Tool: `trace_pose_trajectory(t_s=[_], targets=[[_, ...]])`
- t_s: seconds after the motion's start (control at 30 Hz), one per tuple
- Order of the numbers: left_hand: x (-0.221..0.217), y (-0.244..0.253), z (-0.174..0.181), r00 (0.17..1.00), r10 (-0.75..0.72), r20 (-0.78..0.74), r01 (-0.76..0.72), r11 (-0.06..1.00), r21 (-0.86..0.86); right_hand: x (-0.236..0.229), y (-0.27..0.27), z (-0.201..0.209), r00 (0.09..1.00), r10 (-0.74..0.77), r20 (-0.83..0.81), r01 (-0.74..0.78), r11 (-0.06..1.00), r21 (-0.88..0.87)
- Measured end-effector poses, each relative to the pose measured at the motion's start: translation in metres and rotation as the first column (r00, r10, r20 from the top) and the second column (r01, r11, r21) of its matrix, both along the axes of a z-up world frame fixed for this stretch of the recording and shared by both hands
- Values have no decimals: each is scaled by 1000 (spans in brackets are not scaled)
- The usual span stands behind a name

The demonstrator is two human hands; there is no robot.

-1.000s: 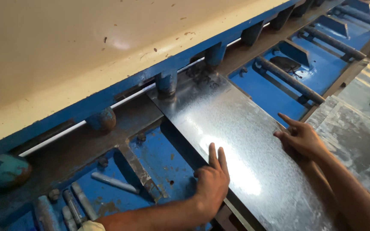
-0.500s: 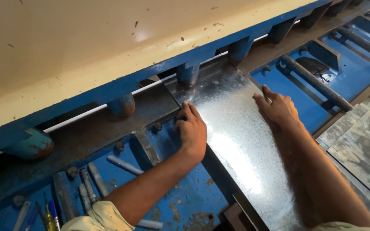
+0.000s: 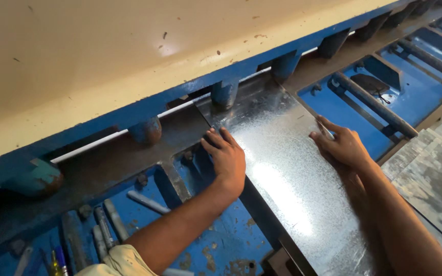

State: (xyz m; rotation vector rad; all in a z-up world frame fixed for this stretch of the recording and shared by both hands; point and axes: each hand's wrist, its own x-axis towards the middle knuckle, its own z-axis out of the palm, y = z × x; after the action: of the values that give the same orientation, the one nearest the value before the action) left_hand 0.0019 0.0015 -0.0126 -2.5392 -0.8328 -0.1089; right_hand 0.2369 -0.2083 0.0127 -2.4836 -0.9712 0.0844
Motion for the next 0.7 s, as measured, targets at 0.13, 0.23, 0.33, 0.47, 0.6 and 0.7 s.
trace_pose_trajectory(t_s=[0.13,0.23,0.33,0.47,0.6,0.7], targets=[[5,4,-10,992,27,121,-27,1000,3,0,5,4,990,-78,-120,74,997,-37],[4,4,-8,996,12,85,-12,1000,8,-5,10,10,972,-139,-192,128,989,-68],[1,6,-4,999,-26,-23,27,999,41,0,9,7,980,-92,-177,89,996,-26],[5,9,-2,998,-6,61,6,1000,11,15,9,-4,988,-53,-142,54,999,2],[5,10,-4,999,-18,44,18,1000,8,18,8,-5,988,-48,-145,49,999,6],[5,12,-2,999,-34,-2,34,999,9,14,9,0,980,-86,-177,84,996,-16]])
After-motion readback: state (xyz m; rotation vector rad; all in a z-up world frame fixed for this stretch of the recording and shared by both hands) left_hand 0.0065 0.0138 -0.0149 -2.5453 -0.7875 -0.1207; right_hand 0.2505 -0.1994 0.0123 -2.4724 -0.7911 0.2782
